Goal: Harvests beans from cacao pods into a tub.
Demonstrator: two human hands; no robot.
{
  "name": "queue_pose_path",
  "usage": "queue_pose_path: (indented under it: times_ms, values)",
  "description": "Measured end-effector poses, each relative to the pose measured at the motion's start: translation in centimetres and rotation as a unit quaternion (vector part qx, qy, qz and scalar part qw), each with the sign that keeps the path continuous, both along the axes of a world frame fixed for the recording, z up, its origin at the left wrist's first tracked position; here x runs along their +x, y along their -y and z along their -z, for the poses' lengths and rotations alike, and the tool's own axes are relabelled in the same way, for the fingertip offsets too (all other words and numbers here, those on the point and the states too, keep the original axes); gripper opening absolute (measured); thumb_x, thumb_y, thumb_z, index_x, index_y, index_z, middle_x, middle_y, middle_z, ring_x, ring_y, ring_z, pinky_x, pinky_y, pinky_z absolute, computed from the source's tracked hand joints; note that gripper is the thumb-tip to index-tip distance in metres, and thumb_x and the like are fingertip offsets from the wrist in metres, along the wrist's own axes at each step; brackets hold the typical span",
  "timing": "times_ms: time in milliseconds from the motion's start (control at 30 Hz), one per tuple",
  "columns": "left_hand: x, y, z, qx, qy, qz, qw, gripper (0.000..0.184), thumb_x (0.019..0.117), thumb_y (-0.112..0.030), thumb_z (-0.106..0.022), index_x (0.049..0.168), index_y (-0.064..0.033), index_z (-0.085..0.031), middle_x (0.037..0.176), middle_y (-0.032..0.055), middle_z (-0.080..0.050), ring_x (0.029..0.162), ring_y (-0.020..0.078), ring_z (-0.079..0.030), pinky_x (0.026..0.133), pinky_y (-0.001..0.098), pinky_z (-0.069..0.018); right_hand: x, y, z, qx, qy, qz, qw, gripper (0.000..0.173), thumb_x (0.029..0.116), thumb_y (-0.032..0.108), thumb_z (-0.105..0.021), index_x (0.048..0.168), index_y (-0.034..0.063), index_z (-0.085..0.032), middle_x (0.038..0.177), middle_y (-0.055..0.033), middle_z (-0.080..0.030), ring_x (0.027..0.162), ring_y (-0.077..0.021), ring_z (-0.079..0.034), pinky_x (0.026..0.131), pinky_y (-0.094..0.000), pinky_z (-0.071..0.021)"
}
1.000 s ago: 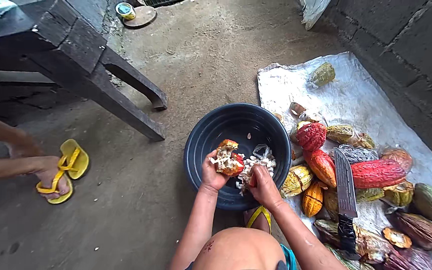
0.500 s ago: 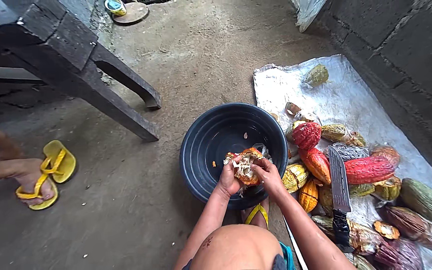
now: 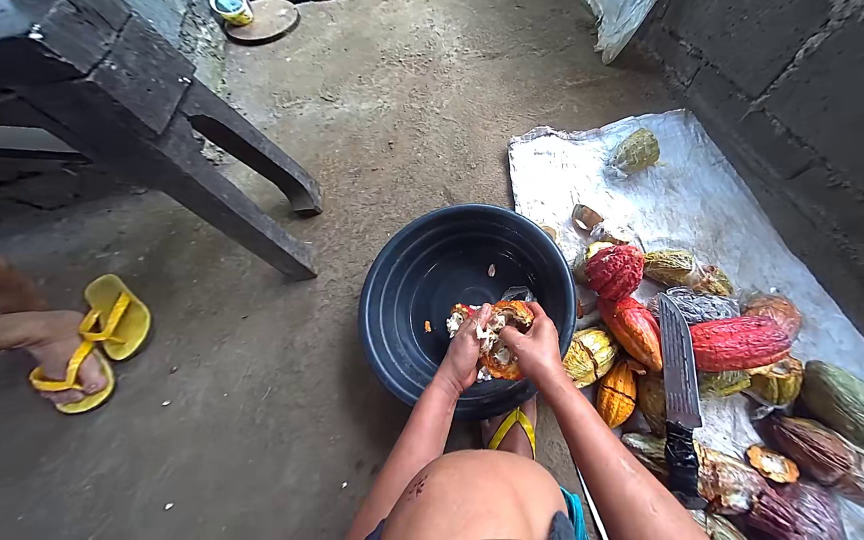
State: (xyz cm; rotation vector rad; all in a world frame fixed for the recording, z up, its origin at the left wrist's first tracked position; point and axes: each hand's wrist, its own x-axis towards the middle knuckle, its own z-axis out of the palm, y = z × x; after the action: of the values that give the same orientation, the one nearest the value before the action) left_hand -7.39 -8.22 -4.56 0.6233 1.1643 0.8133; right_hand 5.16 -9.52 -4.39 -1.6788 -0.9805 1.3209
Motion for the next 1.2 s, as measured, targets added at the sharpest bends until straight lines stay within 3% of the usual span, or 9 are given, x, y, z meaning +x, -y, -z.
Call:
queue_pose_path:
  times_ms: [233, 333, 533, 700, 867, 1000, 1100, 1167, 1200]
  values:
    - [0.3, 0.1, 0.1, 0.041, -0.097, 0.069, 0.992, 0.049, 0.1138, -0.028, -0.022, 0.142, 0.0037, -0.047, 0.125, 0.0160, -0.062, 0.110, 0.0149, -0.063, 0.097, 0.0334, -0.0534, 0.7, -0.3, 0.4, 0.001, 0.076, -0.024, 0.997, 0.038, 0.0782, 0.010, -0.075, 0.115, 0.0043, -0.068, 0.098, -0.0111, -0.072, 0.093, -0.0215, -0.070, 0.083, -0.0471, -0.0542]
    - [0.3, 0.0, 0.2, 0.034, -0.111, 0.080, 0.990, 0.050, 0.1138, -0.030, -0.022, 0.142, 0.0037, -0.046, 0.127, 0.0170, -0.061, 0.112, 0.0159, -0.062, 0.097, 0.0341, -0.0524, 0.8, 0.0, 1.1, 0.001, 0.078, -0.017, 0.997, 0.036, 0.0787, 0.011, -0.076, 0.114, 0.0050, -0.069, 0.099, -0.0111, -0.073, 0.094, -0.0222, -0.070, 0.085, -0.0486, -0.0542]
    - [-0.1, 0.2, 1.0, -0.022, -0.093, 0.083, 0.992, 0.051, 0.1137, -0.034, -0.020, 0.137, 0.0002, -0.050, 0.115, 0.0131, -0.065, 0.102, 0.0164, -0.066, 0.089, 0.0356, -0.0567, 1.3, 0.5, 3.7, 0.022, -0.033, -0.017, 0.999, 0.036, 0.0773, 0.005, -0.077, 0.111, 0.0017, -0.066, 0.099, -0.0098, -0.071, 0.090, -0.0156, -0.069, 0.083, -0.0387, -0.0571]
    - [0.0, 0.3, 1.0, -0.082, -0.054, 0.022, 0.995, 0.044, 0.1137, -0.034, -0.023, 0.128, -0.0046, -0.052, 0.099, 0.0093, -0.069, 0.089, 0.0171, -0.070, 0.079, 0.0349, -0.0599, 1.4, 0.6, 4.0, 0.004, -0.012, -0.034, 0.999, 0.032, 0.0823, 0.019, -0.081, 0.107, 0.0032, -0.067, 0.092, -0.0081, -0.071, 0.082, -0.0151, -0.070, 0.079, -0.0386, -0.0581]
    - [-0.1, -0.1, 1.0, -0.088, -0.080, 0.053, 0.991, 0.048, 0.1133, -0.037, -0.022, 0.135, -0.0041, -0.049, 0.107, 0.0122, -0.067, 0.095, 0.0200, -0.069, 0.083, 0.0393, -0.0593, 1.3, 0.4, 4.0, -0.013, -0.021, -0.044, 0.999, 0.035, 0.0871, 0.016, -0.075, 0.118, 0.0023, -0.067, 0.102, -0.0114, -0.073, 0.095, -0.0171, -0.070, 0.089, -0.0413, -0.0560]
    - [0.2, 0.2, 1.2, -0.070, -0.130, 0.090, 0.985, 0.049, 0.1132, -0.037, -0.022, 0.134, -0.0029, -0.051, 0.110, 0.0132, -0.067, 0.098, 0.0197, -0.069, 0.085, 0.0390, -0.0589, 1.1, 0.2, 3.7, -0.076, -0.007, -0.036, 0.996, 0.031, 0.0789, 0.013, -0.073, 0.109, 0.0046, -0.070, 0.095, -0.0107, -0.071, 0.089, -0.0215, -0.069, 0.081, -0.0476, -0.0540]
    - [0.2, 0.1, 1.2, -0.029, -0.158, 0.113, 0.981, 0.050, 0.1138, -0.033, -0.021, 0.141, -0.0003, -0.048, 0.121, 0.0163, -0.063, 0.107, 0.0192, -0.065, 0.093, 0.0379, -0.0555, 1.1, 0.4, 3.9, -0.078, 0.017, -0.041, 0.996, 0.030, 0.0799, 0.004, -0.073, 0.110, 0.0031, -0.070, 0.098, -0.0126, -0.072, 0.094, -0.0234, -0.069, 0.085, -0.0489, -0.0531]
    - [0.0, -0.2, 0.8, -0.040, -0.129, 0.087, 0.987, 0.049, 0.1138, -0.032, -0.020, 0.140, -0.0011, -0.048, 0.116, 0.0143, -0.064, 0.103, 0.0184, -0.066, 0.089, 0.0370, -0.0566, 1.2, 0.8, 4.0, -0.054, 0.004, -0.041, 0.998, 0.028, 0.0838, 0.000, -0.072, 0.112, 0.0014, -0.071, 0.097, -0.0104, -0.074, 0.091, -0.0181, -0.070, 0.086, -0.0421, -0.0555]
    - [-0.1, -0.4, 0.7, -0.054, -0.093, 0.060, 0.992, 0.048, 0.1137, -0.033, -0.019, 0.136, -0.0025, -0.049, 0.110, 0.0128, -0.066, 0.098, 0.0188, -0.068, 0.085, 0.0371, -0.0584, 1.3, 0.9, 4.0, -0.046, -0.027, -0.034, 0.998, 0.024, 0.0874, -0.002, -0.070, 0.111, -0.0004, -0.070, 0.094, -0.0084, -0.074, 0.084, -0.0130, -0.070, 0.080, -0.0347, -0.0572]
